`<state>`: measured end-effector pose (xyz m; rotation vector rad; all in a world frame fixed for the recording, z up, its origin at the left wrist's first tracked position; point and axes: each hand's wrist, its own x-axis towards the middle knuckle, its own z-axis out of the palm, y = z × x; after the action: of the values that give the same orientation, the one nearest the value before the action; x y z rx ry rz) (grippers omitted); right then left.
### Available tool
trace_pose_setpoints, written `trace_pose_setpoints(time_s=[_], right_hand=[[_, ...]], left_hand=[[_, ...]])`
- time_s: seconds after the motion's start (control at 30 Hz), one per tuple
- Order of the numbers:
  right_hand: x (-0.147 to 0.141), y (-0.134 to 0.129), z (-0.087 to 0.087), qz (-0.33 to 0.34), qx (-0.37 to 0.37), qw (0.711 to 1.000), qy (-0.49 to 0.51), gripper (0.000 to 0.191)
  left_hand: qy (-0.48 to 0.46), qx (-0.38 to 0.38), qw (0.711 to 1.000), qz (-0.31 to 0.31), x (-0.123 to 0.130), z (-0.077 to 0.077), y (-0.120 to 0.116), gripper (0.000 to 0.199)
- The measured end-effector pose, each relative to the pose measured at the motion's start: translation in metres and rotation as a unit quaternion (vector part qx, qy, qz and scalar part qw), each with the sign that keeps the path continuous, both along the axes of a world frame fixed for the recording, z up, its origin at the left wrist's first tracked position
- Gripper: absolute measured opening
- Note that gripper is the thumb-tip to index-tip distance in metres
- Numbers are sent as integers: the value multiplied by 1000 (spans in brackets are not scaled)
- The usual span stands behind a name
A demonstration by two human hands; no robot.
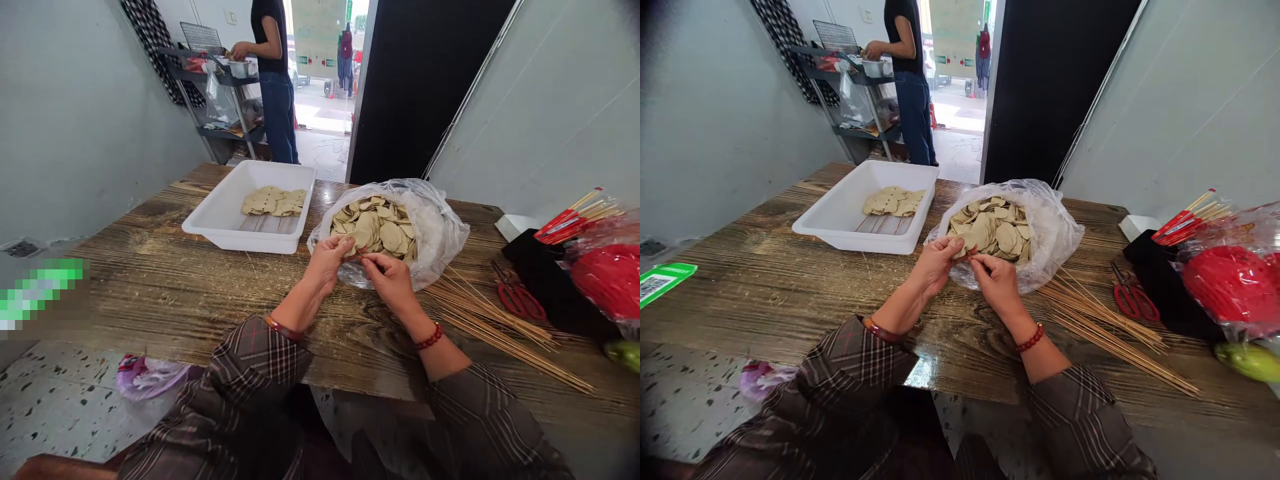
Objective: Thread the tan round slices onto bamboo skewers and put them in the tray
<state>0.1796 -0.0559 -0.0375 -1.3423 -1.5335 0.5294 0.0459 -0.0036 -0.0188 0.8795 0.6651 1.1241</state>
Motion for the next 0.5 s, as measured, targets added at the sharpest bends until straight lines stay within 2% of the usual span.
trace_pose_setpoints(time_s=[0.23, 0.33, 0.4, 0.5], right_hand=[[7, 1, 4, -27, 18, 999, -13, 27], [15, 3, 8, -61, 13, 998, 28, 28], [22, 5, 9, -96, 17, 993, 65, 31], [30, 9, 10, -131, 28, 985, 110, 34]], left_hand=[[8, -11, 1000, -8, 7, -4, -4, 41], [36, 14, 998, 47, -4, 0, 6, 42], [75, 59, 990, 101, -12, 0, 15, 37], [190, 142, 958, 160, -20, -6, 27, 24]])
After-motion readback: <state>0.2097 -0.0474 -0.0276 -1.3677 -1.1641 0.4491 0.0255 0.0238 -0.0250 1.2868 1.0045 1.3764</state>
